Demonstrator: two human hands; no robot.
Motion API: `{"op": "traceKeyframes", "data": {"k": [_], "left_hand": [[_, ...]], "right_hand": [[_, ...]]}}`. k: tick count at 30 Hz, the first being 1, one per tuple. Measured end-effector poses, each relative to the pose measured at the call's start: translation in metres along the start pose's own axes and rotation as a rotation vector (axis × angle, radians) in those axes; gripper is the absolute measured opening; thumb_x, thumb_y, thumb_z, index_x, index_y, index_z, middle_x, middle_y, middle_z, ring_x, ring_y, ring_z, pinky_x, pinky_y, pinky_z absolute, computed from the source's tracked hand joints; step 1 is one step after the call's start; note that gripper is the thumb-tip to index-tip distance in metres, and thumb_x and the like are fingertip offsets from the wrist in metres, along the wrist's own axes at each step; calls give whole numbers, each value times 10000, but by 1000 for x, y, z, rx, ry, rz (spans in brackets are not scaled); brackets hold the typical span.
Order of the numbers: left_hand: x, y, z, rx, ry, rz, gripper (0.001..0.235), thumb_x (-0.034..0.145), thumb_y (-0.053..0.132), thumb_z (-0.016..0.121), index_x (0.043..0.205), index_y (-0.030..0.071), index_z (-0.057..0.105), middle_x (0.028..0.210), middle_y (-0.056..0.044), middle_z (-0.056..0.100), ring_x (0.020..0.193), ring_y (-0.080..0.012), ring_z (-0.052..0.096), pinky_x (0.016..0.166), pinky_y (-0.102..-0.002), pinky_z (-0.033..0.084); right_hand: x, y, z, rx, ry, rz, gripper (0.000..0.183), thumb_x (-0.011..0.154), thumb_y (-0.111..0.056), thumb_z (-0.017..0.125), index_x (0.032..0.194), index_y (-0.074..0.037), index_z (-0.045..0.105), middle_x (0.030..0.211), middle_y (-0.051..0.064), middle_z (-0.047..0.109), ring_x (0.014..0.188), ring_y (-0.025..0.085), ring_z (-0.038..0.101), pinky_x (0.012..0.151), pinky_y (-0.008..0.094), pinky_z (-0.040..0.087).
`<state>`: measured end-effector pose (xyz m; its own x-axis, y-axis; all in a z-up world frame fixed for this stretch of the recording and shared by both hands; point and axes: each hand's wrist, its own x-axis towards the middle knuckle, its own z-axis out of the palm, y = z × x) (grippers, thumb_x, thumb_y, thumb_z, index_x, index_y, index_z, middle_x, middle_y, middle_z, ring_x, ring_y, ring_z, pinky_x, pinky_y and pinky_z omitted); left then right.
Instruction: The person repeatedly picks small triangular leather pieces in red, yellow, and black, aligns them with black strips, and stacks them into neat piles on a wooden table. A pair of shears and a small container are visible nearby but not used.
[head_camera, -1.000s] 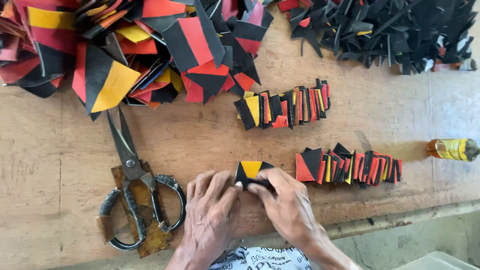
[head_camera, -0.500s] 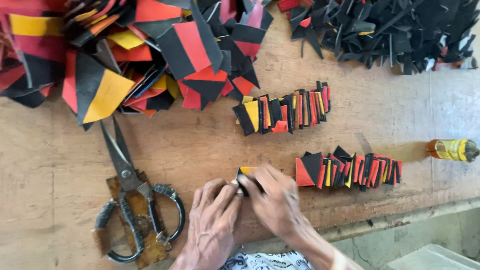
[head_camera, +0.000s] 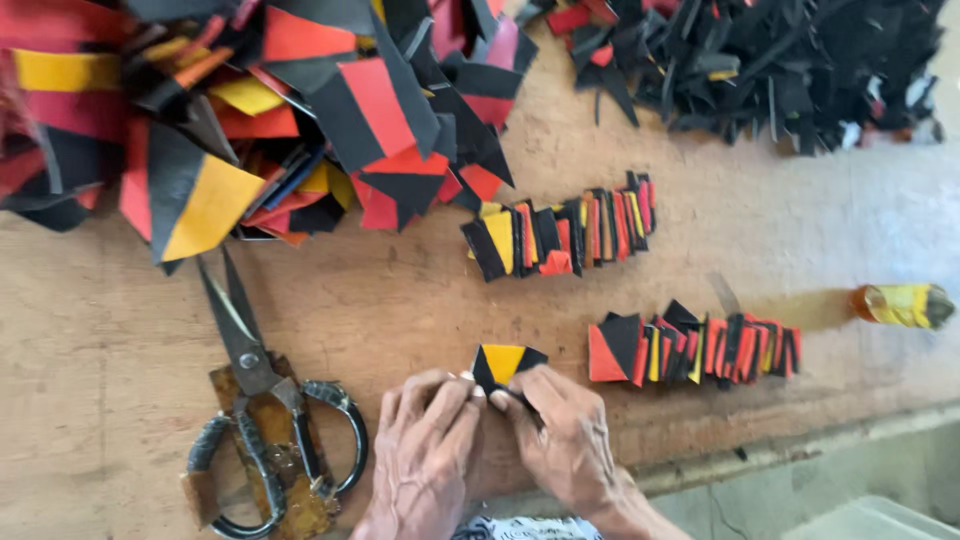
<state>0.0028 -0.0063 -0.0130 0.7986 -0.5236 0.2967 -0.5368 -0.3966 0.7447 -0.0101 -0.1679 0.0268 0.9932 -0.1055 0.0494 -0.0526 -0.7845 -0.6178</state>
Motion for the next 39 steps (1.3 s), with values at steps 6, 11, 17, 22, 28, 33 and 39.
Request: {"op": "traceKeyframes", "data": {"k": [6, 11, 17, 22, 28, 33, 39], "left_hand": [[-3, 6, 3, 42, -12, -40, 375, 687, 73, 721, 1055, -2, 707, 1164, -117, 661, 1135, -334, 585, 897, -471, 460], [-3, 8, 3, 19, -15, -40, 346, 677, 78, 737, 1012, 0, 698, 1145, -124, 655, 1125, -337, 585, 903, -473, 457], [4, 16, 1, 31, 24, -97, 278, 743, 36, 738, 1020, 30, 713, 1110, -95, 668, 1086, -312, 594, 896, -439, 471], [8, 24, -3, -33, 71, -260, 245, 845, 35, 709, 1086, 17, 670, 1168, -154, 623, 1102, -340, 593, 943, -416, 498], [34, 37, 1, 95, -44, -195, 500, 717, 102, 798, 1172, -17, 628, 1179, -249, 565, 1045, -408, 508, 879, -493, 447], [41, 41, -6, -221, -216, -722, 370, 795, 110, 816, 1066, 34, 576, 941, -136, 704, 860, -230, 647, 767, -374, 523], [39, 45, 0, -868, -5, -707, 360, 821, 36, 762, 1117, 28, 559, 910, -28, 726, 821, -73, 695, 726, -228, 571]], "right_hand": [[-9, -2, -2, -11, 40, 6, 106, 893, -86, 744, 901, -37, 650, 792, 137, 621, 724, 352, 634, 609, 428, 494], [-4, -2, -1, -46, 67, -34, 102, 905, -91, 739, 864, -43, 659, 775, 126, 631, 699, 339, 627, 600, 430, 481], [15, 52, 7, -21, 229, -67, 120, 938, -160, 738, 949, -55, 680, 894, 114, 695, 767, 286, 691, 674, 401, 542], [5, 55, -39, -151, 49, 88, 224, 913, -176, 774, 1024, -11, 669, 879, 156, 680, 739, 333, 679, 629, 437, 519], [-13, 47, -55, -100, 194, 23, 351, 883, -143, 734, 1190, 9, 656, 969, 182, 661, 734, 278, 657, 613, 370, 529], [-47, 48, -62, 171, -36, 404, 287, 946, -323, 675, 1016, -47, 705, 753, 43, 726, 619, 127, 655, 556, 300, 535], [-46, 46, -34, 576, -281, 653, 404, 943, -405, 656, 931, -7, 723, 701, 4, 732, 584, 65, 634, 537, 250, 519]]}}
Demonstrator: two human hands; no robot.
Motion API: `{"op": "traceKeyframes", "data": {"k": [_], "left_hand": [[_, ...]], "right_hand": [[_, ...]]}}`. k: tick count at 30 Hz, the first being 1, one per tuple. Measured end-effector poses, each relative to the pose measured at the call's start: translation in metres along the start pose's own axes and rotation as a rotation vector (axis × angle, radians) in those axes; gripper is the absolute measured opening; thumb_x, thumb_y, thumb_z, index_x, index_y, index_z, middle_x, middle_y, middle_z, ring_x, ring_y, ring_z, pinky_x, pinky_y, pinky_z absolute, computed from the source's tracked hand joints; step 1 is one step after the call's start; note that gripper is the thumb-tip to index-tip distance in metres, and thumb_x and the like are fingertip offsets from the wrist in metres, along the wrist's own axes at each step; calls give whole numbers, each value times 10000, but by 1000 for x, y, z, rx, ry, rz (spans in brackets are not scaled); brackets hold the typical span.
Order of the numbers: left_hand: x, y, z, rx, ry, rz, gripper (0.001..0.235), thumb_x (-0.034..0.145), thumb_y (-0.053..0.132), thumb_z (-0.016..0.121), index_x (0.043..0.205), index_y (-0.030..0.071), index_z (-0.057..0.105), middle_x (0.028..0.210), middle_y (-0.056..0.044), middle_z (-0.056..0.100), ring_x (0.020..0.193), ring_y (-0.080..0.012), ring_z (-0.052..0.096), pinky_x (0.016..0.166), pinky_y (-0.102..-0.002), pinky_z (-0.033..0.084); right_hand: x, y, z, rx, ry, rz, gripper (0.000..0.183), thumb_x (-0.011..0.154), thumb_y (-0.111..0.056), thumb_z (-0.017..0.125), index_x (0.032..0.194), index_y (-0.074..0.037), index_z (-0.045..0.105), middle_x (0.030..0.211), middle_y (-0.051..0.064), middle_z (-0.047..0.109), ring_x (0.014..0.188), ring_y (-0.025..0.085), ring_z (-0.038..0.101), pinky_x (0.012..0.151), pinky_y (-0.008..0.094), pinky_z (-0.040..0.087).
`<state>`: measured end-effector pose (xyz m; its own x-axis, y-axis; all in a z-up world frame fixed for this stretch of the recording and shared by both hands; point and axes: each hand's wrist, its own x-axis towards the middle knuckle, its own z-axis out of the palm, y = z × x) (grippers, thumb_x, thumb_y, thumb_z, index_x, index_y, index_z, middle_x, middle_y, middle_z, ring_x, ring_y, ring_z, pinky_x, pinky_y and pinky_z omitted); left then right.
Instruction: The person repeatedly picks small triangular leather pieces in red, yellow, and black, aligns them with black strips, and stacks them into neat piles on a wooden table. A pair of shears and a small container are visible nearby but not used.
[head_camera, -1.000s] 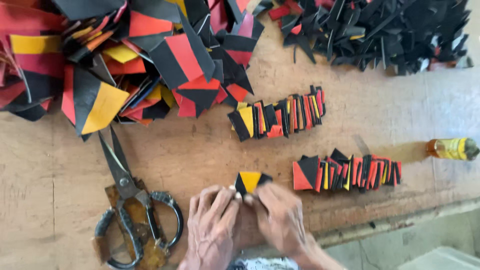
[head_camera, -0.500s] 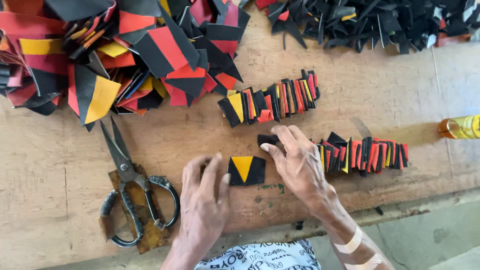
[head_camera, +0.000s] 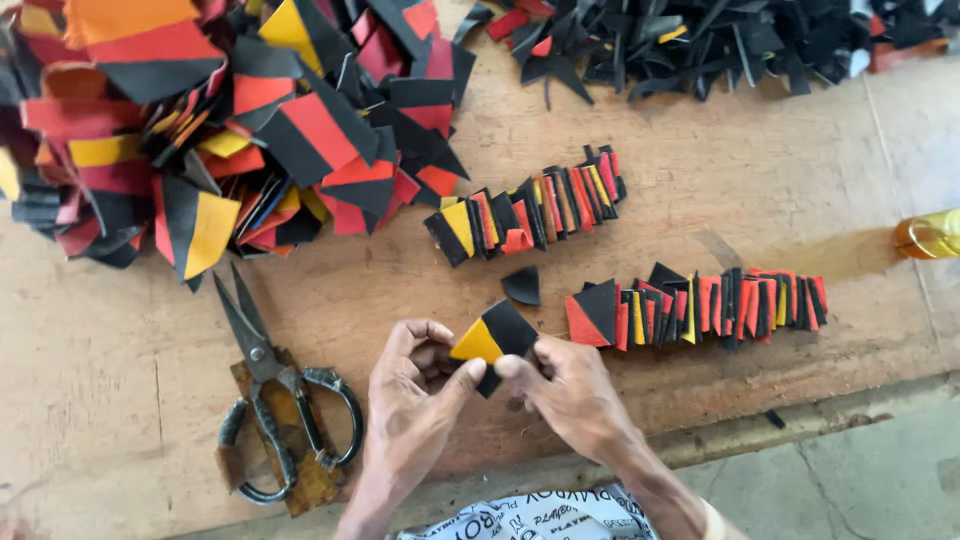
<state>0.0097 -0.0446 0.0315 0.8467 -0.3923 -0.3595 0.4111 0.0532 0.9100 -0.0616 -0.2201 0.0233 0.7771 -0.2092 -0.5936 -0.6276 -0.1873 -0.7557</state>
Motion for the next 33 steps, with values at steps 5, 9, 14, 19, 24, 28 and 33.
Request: {"op": "traceKeyframes", "data": {"k": [5, 9, 14, 19, 24, 28, 33], "left_hand": [[8, 0, -1, 314, -29, 3, 309, 868, 127, 782, 1145, 10, 713, 811, -42, 728, 723, -82, 641, 651, -238, 539], [22, -8, -4, 33, -102, -49, 248, 914, 151, 737, 1088, -25, 744, 896, -43, 785, 788, -68, 695, 714, -223, 573], [25, -7, -7, 86, -61, -90, 261, 892, 160, 752, 1094, -5, 747, 884, -48, 788, 771, -69, 696, 691, -221, 569], [24, 0, -2, 18, -43, -7, 244, 892, 140, 763, 1078, -14, 727, 903, -45, 768, 792, -67, 695, 713, -231, 589], [25, 2, 0, 174, -75, -30, 212, 900, 139, 751, 1050, -4, 708, 877, -59, 779, 776, -68, 702, 695, -223, 579], [30, -3, -4, 37, -92, -159, 230, 895, 127, 727, 1076, -9, 689, 893, -73, 788, 772, -83, 716, 679, -244, 599], [33, -4, -9, -28, -86, -192, 255, 896, 122, 730, 1105, -17, 686, 904, -99, 794, 766, -92, 710, 636, -260, 600]], "right_hand": [[17, 10, 4, 239, -188, -68, 328, 979, -302, 665, 1097, 2, 703, 747, -6, 664, 610, 48, 541, 552, 222, 460], [16, 13, -13, 250, -289, -35, 240, 1001, -195, 593, 1131, -4, 656, 769, 19, 685, 650, 71, 620, 591, 243, 525], [9, -6, -26, 329, -347, -50, 225, 1011, -158, 517, 1101, -5, 655, 855, 1, 705, 733, 73, 670, 650, 253, 581], [5, -29, -14, -116, -87, 69, 261, 992, -262, 632, 1063, -16, 685, 761, 13, 642, 650, 75, 550, 576, 248, 478], [12, -28, -10, 165, -166, -22, 303, 993, -230, 602, 1239, -65, 664, 790, -50, 610, 663, 40, 494, 589, 226, 458], [16, -13, -21, 206, -288, -61, 281, 1032, -219, 549, 1211, -25, 646, 764, -19, 602, 676, 58, 556, 617, 233, 495], [19, -8, -24, 193, -314, -94, 256, 1043, -209, 490, 1105, -6, 633, 788, 4, 648, 684, 72, 608, 636, 242, 535]]}}
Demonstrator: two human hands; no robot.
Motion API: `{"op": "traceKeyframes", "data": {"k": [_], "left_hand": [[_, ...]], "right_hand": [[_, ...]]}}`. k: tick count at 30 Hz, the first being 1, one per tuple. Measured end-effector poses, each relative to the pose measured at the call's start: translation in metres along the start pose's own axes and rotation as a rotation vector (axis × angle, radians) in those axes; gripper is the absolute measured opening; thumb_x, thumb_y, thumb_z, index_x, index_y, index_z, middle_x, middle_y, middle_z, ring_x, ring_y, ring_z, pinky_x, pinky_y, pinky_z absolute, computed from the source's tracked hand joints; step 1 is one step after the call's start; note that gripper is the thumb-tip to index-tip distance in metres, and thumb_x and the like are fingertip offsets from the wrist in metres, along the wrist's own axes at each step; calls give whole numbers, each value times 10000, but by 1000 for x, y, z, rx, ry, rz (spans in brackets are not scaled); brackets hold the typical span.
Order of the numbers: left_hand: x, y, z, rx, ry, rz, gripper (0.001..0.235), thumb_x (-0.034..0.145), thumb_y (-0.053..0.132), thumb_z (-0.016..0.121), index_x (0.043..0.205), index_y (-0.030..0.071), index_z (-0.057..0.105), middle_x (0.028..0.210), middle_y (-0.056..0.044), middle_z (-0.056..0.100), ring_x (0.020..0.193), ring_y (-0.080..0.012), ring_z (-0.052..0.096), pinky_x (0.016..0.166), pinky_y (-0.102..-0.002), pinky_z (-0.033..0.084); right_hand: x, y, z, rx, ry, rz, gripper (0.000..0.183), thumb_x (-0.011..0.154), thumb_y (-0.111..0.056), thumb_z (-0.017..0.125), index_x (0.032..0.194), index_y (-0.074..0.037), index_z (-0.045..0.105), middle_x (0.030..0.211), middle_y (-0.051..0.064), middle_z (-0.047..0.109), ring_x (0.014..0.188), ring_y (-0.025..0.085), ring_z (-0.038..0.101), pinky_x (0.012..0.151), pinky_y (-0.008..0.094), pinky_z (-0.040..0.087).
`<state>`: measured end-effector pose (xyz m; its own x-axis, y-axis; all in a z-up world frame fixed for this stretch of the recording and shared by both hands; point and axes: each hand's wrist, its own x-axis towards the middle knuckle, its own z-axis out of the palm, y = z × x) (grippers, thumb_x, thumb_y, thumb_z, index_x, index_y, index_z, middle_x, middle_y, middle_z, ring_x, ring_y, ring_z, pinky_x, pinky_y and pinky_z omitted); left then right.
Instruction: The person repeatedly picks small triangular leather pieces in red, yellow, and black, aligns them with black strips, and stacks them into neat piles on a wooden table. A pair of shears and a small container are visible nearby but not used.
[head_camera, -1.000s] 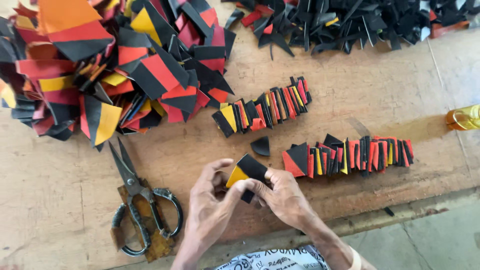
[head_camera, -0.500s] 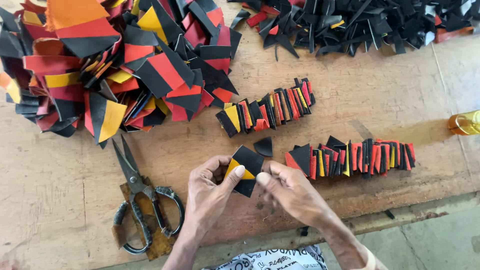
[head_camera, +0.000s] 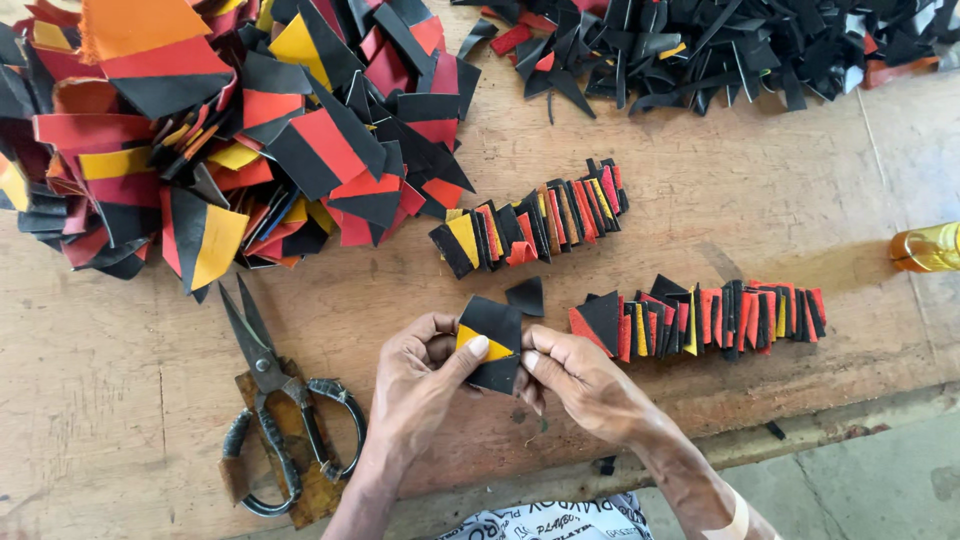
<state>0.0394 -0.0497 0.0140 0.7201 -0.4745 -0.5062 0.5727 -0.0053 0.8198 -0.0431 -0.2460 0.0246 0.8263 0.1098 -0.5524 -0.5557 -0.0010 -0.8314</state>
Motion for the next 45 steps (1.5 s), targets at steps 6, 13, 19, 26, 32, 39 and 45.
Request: {"op": "traceKeyframes", "data": {"k": [6, 13, 19, 26, 32, 39, 45], "left_hand": [[1, 3, -3, -13, 31, -27, 258, 897, 125, 723, 1102, -27, 683, 888, -111, 795, 720, -104, 719, 571, -261, 608], [0, 6, 2, 15, 60, -30, 252, 877, 102, 718, 1100, -9, 673, 878, -107, 804, 719, -114, 751, 588, -260, 641], [3, -3, 4, 22, 51, 8, 337, 880, 94, 710, 1189, 23, 595, 935, -106, 792, 751, -116, 739, 569, -261, 612], [5, -14, 3, -3, 78, 110, 325, 837, 64, 799, 1118, -3, 650, 975, -58, 755, 861, -82, 708, 757, -228, 594], [5, -14, 0, 13, 51, 131, 339, 785, 41, 819, 1083, 39, 656, 935, -39, 747, 845, -69, 691, 770, -227, 571], [11, -8, -2, 84, -8, 135, 286, 778, 1, 794, 1031, 23, 664, 900, -34, 712, 843, -81, 662, 759, -233, 542], [11, -9, -1, 84, -27, 172, 322, 792, 9, 765, 1090, 40, 646, 943, -18, 710, 883, -75, 671, 804, -226, 554]], "right_hand": [[-2, -15, 6, -58, 129, 26, 259, 1040, -246, 495, 1021, -28, 635, 775, 8, 648, 666, 73, 566, 611, 245, 499], [2, -37, 18, -376, 234, 80, 250, 978, -286, 596, 927, -46, 644, 692, 0, 658, 627, 93, 589, 576, 289, 514], [3, -44, 21, -455, 244, 47, 230, 1015, -242, 554, 1064, -36, 643, 675, 51, 615, 632, 131, 565, 596, 330, 495], [1, -33, 20, -296, 277, -20, 207, 947, -196, 667, 1045, -14, 668, 795, 25, 703, 701, 77, 609, 651, 282, 551], [1, -27, 17, -223, 319, -30, 188, 959, -180, 651, 1030, -9, 683, 832, 14, 724, 744, 67, 672, 672, 256, 601], [2, -25, 16, -179, 271, -33, 139, 954, -139, 650, 995, -10, 684, 795, 18, 694, 685, 55, 646, 588, 243, 555], [16, -5, 18, 13, 225, -126, 125, 986, -112, 624, 1014, 9, 642, 837, 17, 640, 721, 66, 616, 599, 261, 619]]}}
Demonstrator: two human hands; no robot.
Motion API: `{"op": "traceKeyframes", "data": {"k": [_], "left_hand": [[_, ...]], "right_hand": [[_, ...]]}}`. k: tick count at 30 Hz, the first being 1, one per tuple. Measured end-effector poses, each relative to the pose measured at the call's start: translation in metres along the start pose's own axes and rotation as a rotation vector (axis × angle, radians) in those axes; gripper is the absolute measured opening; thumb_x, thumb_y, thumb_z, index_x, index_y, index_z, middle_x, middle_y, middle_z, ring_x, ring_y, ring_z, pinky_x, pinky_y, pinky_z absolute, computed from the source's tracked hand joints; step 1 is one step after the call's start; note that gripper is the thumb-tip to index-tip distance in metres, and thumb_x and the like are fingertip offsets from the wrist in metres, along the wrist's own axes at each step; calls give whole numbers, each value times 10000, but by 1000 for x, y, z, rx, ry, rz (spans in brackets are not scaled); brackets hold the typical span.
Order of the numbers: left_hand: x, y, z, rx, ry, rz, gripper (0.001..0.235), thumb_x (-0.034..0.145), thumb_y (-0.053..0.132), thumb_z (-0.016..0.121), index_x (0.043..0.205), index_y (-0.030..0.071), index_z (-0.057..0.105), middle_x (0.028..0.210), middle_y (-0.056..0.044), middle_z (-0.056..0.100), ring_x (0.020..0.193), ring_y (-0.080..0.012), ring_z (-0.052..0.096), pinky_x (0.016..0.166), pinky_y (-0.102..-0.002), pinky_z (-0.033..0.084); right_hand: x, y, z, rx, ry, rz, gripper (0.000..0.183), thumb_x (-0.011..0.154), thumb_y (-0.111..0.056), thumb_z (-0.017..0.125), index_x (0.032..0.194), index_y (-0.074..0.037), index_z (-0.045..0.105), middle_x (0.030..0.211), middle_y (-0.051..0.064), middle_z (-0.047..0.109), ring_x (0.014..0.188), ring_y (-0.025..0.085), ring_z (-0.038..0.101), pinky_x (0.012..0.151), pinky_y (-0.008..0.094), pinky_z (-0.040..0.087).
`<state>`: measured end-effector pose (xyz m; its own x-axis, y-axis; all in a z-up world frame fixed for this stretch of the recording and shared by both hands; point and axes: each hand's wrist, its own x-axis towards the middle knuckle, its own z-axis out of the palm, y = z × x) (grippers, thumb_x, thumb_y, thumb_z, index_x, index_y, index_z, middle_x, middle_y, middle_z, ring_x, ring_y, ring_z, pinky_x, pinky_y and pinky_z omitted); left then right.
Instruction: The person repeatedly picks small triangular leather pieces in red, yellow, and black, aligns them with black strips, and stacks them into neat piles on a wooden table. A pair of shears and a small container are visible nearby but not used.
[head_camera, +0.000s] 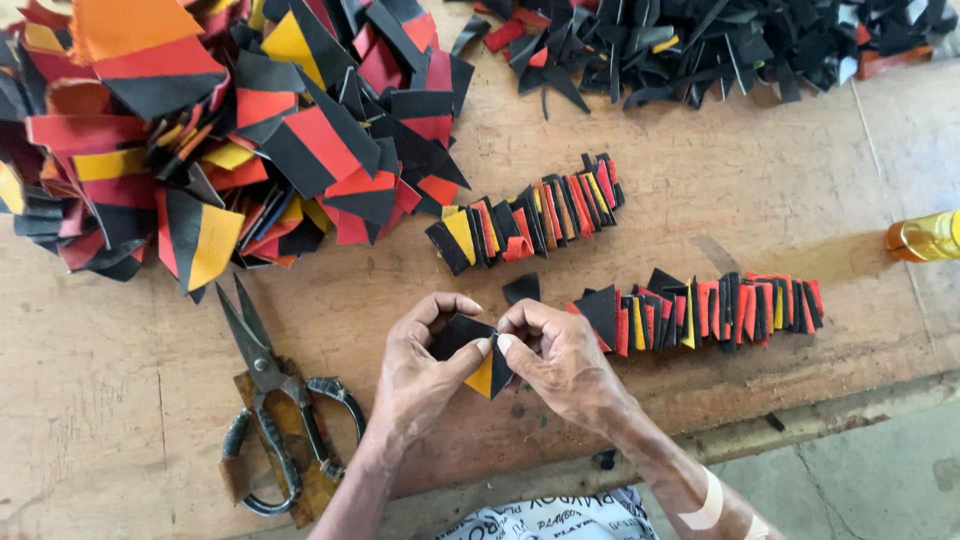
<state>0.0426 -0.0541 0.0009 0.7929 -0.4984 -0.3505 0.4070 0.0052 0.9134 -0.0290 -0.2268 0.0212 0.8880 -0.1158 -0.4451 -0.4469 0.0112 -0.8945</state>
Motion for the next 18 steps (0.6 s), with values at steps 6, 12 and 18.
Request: {"op": "traceKeyframes", "data": {"k": [6, 12, 18], "left_hand": [[2, -2, 0, -127, 34, -36, 357, 795, -1, 767, 1128, 42, 644, 961, -26, 713, 887, -78, 665, 801, -230, 544], [3, -2, -2, -71, 18, -26, 316, 792, 7, 765, 1088, 42, 661, 944, -14, 716, 871, -73, 662, 787, -227, 549], [3, 0, -3, -18, 5, -28, 290, 781, 27, 745, 1062, 50, 680, 920, -2, 692, 852, -64, 633, 769, -225, 535]], "right_hand": [[8, 12, -2, 125, 11, 31, 136, 983, -111, 614, 1023, 19, 618, 899, 34, 657, 783, 91, 683, 639, 320, 685], [7, 9, -1, 53, 43, 42, 129, 954, -109, 639, 1004, 9, 630, 850, 11, 639, 705, 53, 635, 596, 292, 674], [1, 3, 2, -240, 91, -65, 121, 955, -103, 692, 983, 14, 686, 765, -2, 629, 587, 18, 472, 493, 237, 453]]}}
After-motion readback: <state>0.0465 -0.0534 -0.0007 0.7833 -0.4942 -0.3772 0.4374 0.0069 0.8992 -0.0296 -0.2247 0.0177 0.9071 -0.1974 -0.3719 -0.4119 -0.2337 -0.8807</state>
